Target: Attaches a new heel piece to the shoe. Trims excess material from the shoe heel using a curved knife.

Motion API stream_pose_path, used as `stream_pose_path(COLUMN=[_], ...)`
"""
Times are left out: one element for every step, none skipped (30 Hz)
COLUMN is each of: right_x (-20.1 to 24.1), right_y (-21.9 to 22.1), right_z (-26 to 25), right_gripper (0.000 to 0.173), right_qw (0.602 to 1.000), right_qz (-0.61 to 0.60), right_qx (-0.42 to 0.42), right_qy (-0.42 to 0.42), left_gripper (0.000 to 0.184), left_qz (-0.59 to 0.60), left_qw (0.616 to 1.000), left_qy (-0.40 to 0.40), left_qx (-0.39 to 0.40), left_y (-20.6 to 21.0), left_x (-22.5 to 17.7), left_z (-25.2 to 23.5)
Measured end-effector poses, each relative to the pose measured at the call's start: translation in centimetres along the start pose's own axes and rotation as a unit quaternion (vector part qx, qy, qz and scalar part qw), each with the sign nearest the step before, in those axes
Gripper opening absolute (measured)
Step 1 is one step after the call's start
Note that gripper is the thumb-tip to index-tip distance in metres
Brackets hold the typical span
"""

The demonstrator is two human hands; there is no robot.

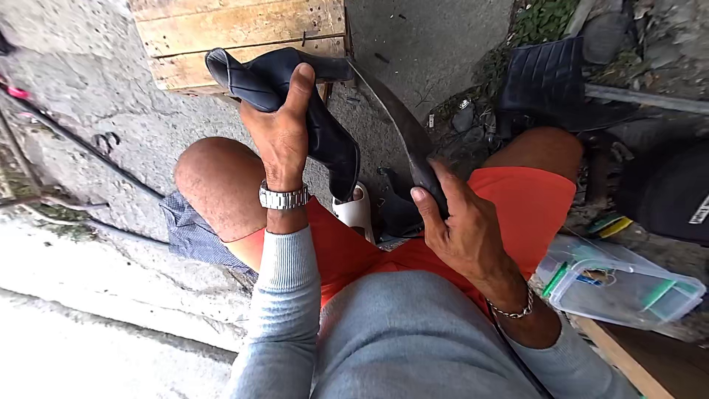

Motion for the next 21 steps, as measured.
stream_pose_path(right_x=[0.1, 0.21, 0.31, 0.41, 0.48, 0.52, 0.54, 0.57, 0.59, 0.6, 0.61, 0.61, 0.62, 0.63, 0.64, 0.65, 0.66, 0.69, 0.73, 0.81, 0.91], right_y=[0.04, 0.08, 0.11, 0.15, 0.18, 0.2, 0.22, 0.22, 0.23, 0.25, 0.26, 0.27, 0.3, 0.32, 0.32, 0.3, 0.27, 0.23, 0.18, 0.12, 0.07], right_z=[0.12, 0.2, 0.29, 0.35, 0.4, 0.44, 0.46, 0.46, 0.45, 0.42, 0.38, 0.34, 0.31, 0.3, 0.31, 0.33, 0.37, 0.4, 0.42, 0.42, 0.41], right_gripper=[0.051, 0.051, 0.051, 0.051, 0.051, 0.051, 0.051, 0.051, 0.051, 0.051, 0.051, 0.051, 0.051, 0.051, 0.051, 0.051, 0.051, 0.051, 0.051, 0.051, 0.051], right_qw=[1.0, 1.0, 1.0, 1.0, 1.0, 1.0, 1.0, 1.0, 1.0, 1.0, 1.0, 1.0, 1.0, 1.0, 1.0, 1.0, 1.0, 1.0, 1.0, 1.0, 1.0], right_qz=[0.0, 0.0, 0.0, 0.001, 0.003, 0.004, 0.005, 0.007, 0.007, 0.006, 0.006, 0.007, 0.007, 0.008, 0.009, 0.009, 0.011, 0.011, 0.01, 0.011, 0.012], right_qx=[0.003, 0.005, 0.007, 0.009, 0.008, 0.007, 0.005, 0.003, 0.002, 0.003, 0.004, 0.004, 0.004, 0.005, 0.006, 0.006, 0.005, 0.004, 0.004, 0.004, 0.003], right_qy=[0.0, 0.001, 0.001, 0.003, 0.005, 0.006, 0.006, 0.005, 0.005, 0.005, 0.007, 0.007, 0.006, 0.007, 0.007, 0.007, 0.005, 0.004, 0.004, 0.004, 0.004], left_gripper=[0.043, 0.044, 0.045, 0.045, 0.046, 0.046, 0.045, 0.045, 0.045, 0.045, 0.045, 0.045, 0.045, 0.044, 0.043, 0.043, 0.044, 0.045, 0.045, 0.045, 0.045], left_qz=[-0.001, -0.001, 0.001, 0.005, 0.01, 0.013, 0.015, 0.018, 0.019, 0.02, 0.02, 0.02, 0.02, 0.019, 0.018, 0.016, 0.013, 0.01, 0.006, 0.004, 0.003], left_qw=[1.0, 1.0, 1.0, 1.0, 1.0, 1.0, 1.0, 1.0, 1.0, 1.0, 1.0, 1.0, 1.0, 1.0, 1.0, 1.0, 1.0, 1.0, 1.0, 1.0, 1.0], left_qy=[0.005, 0.01, 0.012, 0.014, 0.015, 0.016, 0.018, 0.02, 0.018, 0.017, 0.015, 0.014, 0.014, 0.015, 0.016, 0.018, 0.021, 0.023, 0.025, 0.025, 0.026], left_qx=[0.001, 0.0, -0.001, 0.0, 0.002, 0.005, 0.005, 0.005, 0.004, 0.002, 0.001, 0.001, 0.001, 0.001, 0.002, 0.003, 0.003, 0.003, 0.002, 0.001, 0.0], left_y=[0.03, 0.04, 0.01, -0.03, -0.01, 0.03, 0.07, 0.08, 0.03, -0.01, -0.03, -0.02, 0.0, 0.01, -0.01, -0.02, -0.02, 0.0, 0.03, 0.06, 0.08], left_x=[0.0, 0.0, 0.06, 0.11, 0.12, 0.1, 0.1, 0.12, 0.17, 0.21, 0.24, 0.23, 0.19, 0.16, 0.16, 0.18, 0.18, 0.18, 0.14, 0.1, 0.07], left_z=[0.03, 0.04, 0.04, 0.06, 0.09, 0.11, 0.09, 0.08, 0.1, 0.11, 0.12, 0.12, 0.12, 0.12, 0.15, 0.16, 0.17, 0.18, 0.18, 0.19, 0.2])
Point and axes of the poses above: each hand's wrist, its own z-axis away from the middle knuckle, its own y-axis out of the palm, x = y × z, the point moved 2 cm from there along -z, towards the middle knuckle, and after that the axes turned 8 degrees about y, right-handed, at the moved point
